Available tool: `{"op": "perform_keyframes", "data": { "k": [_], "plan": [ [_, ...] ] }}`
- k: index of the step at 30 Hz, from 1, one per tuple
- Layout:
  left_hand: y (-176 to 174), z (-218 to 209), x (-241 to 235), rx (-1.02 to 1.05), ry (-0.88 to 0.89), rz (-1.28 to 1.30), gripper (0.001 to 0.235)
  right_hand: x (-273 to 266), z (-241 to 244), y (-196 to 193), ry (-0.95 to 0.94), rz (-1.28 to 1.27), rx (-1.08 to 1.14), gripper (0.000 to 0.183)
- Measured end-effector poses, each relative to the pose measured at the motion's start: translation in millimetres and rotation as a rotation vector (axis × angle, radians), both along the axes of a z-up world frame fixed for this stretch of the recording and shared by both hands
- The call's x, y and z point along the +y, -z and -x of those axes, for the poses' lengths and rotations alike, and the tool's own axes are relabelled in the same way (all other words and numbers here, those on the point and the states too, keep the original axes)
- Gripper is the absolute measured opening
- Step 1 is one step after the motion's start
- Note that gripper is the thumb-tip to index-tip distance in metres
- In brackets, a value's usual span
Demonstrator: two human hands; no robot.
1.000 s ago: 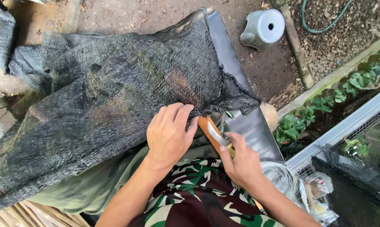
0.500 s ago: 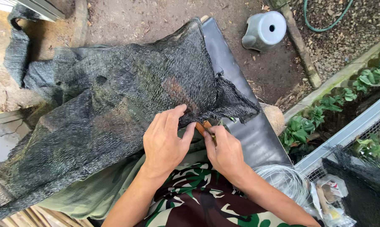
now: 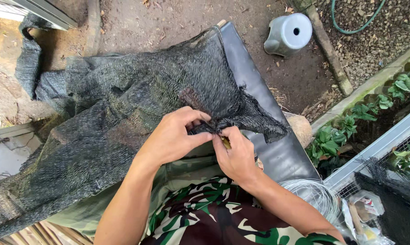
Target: The person cuts a black mesh netting into strips using pliers and a knife. They first use pliers to snip the netting, then switch to a knife to slice along the edge, producing long strips of netting.
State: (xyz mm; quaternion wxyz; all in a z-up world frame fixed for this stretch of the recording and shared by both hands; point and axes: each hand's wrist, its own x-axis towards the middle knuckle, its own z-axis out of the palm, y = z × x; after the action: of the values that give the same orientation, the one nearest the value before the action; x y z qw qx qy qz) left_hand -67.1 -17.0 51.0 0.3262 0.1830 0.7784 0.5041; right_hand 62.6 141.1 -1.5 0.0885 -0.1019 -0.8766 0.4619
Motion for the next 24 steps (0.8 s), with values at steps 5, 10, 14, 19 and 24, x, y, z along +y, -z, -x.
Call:
{"op": "perform_keyframes", "data": {
  "k": [5, 10, 14, 19, 24],
  "plan": [
    [6, -1, -2, 0.097, -0.04, 0.053, 0.031, -2, 0, 0, 0.023, -0.035, 0.006, 0.022],
    [9, -2, 2, 0.122, -0.039, 0.045, 0.028, -1, -3, -1, 0.046, -0.01, 0.011, 0.018],
    [10, -3, 3, 0.156, 0.043, -0.081, 0.037, -1, -4, -1, 0.051, -0.075, -0.037, 0.018],
    [9, 14, -3, -0.095, 0.205, -0.195, 0.066, 2, 5, 2, 0.025, 0.07, -0.016, 0.019],
    [10, 27, -8, -0.283, 0.298, -0.06, 0.074, 11, 11, 8, -0.013, 0.185, -0.097, 0.021]
  ]
}}
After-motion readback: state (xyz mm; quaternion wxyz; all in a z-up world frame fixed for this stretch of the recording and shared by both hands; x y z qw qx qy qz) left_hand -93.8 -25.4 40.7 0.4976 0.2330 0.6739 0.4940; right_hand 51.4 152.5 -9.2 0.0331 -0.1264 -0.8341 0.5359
